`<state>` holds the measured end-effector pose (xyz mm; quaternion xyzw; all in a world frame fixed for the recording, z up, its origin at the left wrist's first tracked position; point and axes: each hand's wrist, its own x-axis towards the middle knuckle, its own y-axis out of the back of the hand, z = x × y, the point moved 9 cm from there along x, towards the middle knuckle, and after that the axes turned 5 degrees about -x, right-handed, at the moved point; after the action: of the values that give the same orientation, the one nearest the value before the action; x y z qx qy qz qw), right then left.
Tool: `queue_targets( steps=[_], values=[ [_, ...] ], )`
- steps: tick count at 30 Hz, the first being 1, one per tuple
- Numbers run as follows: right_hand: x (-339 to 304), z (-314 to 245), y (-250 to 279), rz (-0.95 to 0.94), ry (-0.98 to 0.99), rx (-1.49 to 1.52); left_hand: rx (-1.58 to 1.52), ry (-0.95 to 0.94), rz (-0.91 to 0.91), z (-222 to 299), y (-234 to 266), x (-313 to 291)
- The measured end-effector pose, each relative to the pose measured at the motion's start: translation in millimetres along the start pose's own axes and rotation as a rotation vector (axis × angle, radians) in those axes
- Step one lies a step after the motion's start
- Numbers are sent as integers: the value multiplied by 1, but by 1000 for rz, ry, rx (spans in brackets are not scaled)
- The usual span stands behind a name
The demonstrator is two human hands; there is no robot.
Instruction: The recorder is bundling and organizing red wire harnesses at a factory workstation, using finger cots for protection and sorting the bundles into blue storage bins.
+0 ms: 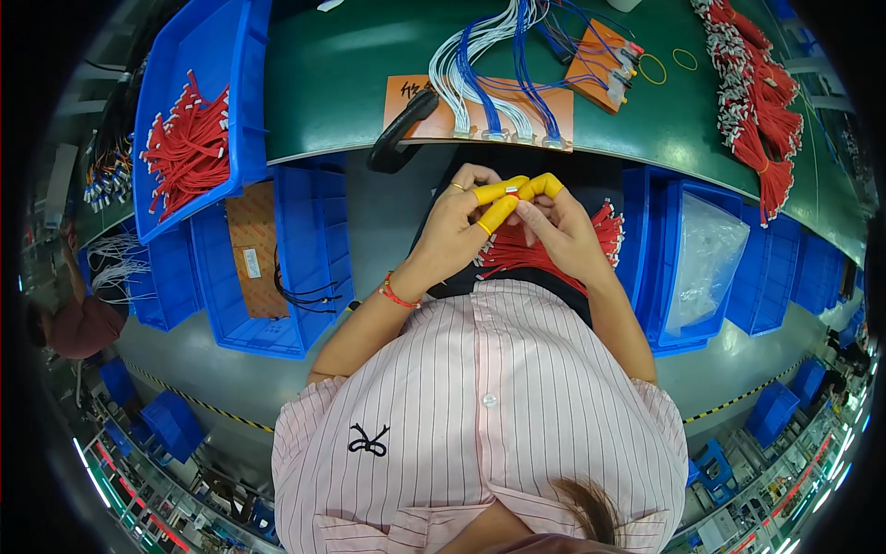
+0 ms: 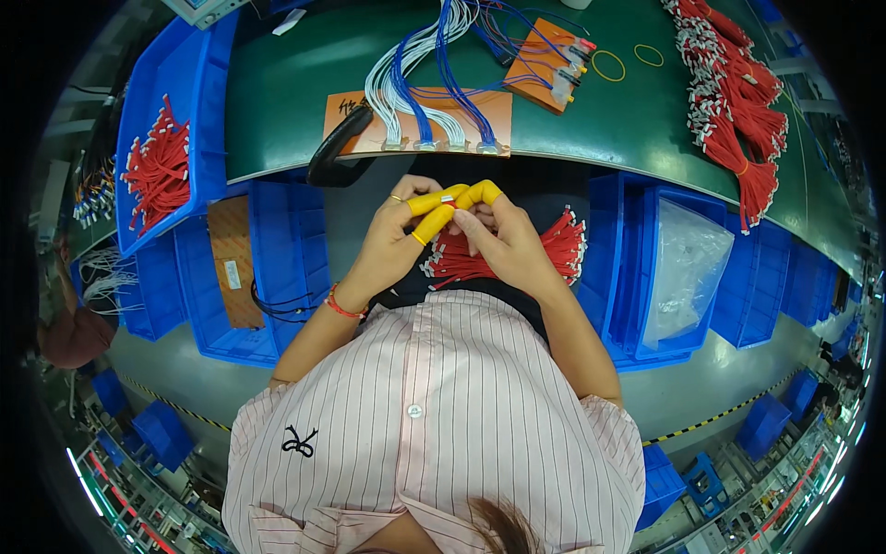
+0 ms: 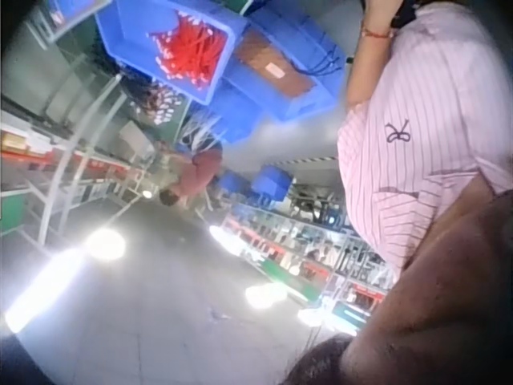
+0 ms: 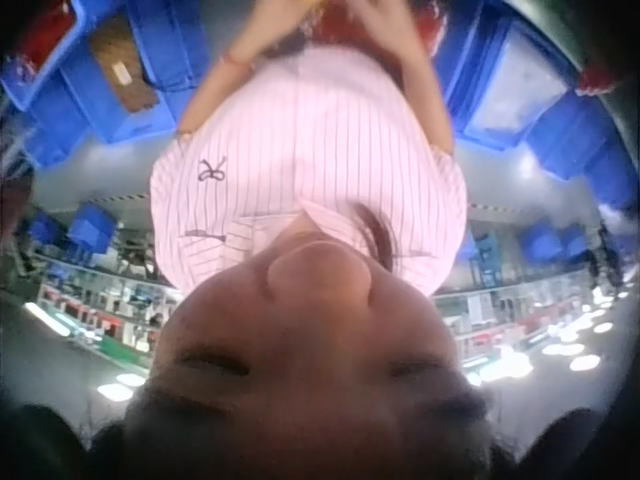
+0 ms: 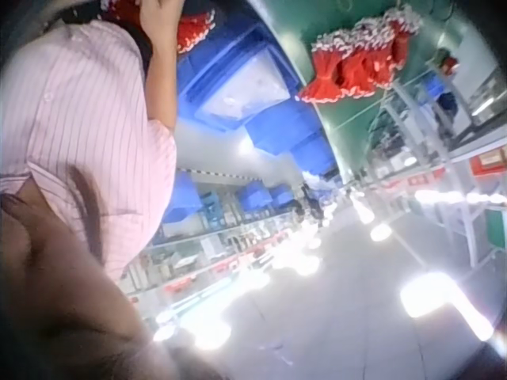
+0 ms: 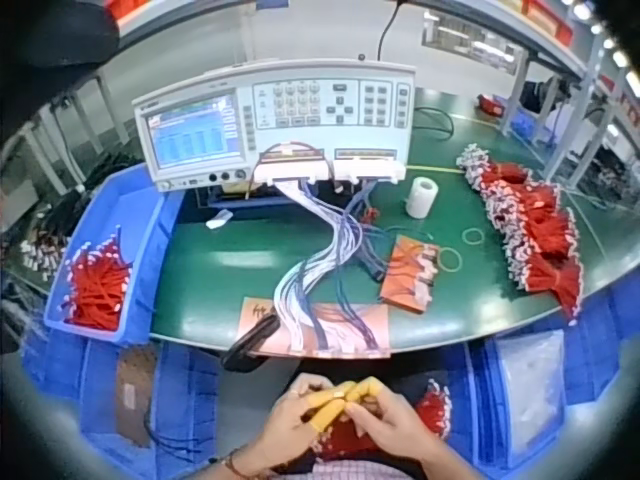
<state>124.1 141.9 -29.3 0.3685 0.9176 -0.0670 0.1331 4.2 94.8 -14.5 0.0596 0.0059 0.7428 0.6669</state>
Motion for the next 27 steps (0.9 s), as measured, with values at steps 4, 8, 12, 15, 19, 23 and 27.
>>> queue_targets(
  steps=[4,8,12,15,19,23,27],
  values=[
    [-1,-3,4,-103,14,-203,-738,246,239,-9,13,-2],
    [-8,4,46,-29,-137,-272,-748,160,385,-15,39,-2],
    [-8,11,84,202,-43,134,-731,197,404,-19,41,2],
    [-8,8,76,160,74,584,-686,200,380,-12,40,7],
    [-3,10,46,153,1,625,-629,211,373,-9,41,10],
    [7,6,27,134,-15,554,-580,215,386,-7,43,12],
    [11,-2,32,298,20,408,-651,242,428,-9,42,13]
  ],
)
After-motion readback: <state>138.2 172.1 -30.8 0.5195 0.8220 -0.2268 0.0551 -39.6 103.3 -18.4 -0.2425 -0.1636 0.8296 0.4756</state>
